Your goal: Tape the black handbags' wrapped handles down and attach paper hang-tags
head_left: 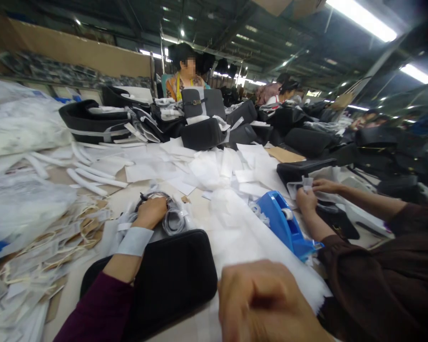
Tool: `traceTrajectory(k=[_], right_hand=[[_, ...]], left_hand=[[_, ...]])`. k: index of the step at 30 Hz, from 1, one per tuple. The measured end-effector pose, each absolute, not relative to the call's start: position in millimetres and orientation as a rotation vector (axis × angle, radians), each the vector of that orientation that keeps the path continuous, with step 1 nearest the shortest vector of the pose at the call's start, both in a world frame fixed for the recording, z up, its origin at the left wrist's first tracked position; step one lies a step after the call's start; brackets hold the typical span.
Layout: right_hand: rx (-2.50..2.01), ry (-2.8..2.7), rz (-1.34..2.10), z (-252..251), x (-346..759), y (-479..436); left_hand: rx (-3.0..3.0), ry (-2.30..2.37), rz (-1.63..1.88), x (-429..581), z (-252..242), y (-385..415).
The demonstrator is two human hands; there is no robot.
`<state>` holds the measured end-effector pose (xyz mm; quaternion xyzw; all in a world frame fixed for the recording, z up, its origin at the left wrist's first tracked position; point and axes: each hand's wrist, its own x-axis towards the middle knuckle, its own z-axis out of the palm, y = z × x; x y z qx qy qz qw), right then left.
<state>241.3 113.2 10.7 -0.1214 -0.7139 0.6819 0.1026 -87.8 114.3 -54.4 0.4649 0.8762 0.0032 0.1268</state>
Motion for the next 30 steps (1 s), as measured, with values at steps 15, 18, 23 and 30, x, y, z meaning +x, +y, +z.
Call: traceTrajectory(k=[15,18,23,30], right_hand=[[-1.288,-2.03,1.273,-31,152,240],[-1.274,-1.922,1.47,-26,183,229],[-1.171,-1.78,1.709,-16,238,212],[-1.29,-1.666,2.033,-17,292,205]], left_hand=[[1.322,2.506,0.116,-94,-53,112],[1.304,2.504,0.161,-94,-53,111],[1.297,2.5,0.259,-95,-54,111],[1.252,2.518,0.326,-107,-73,120]])
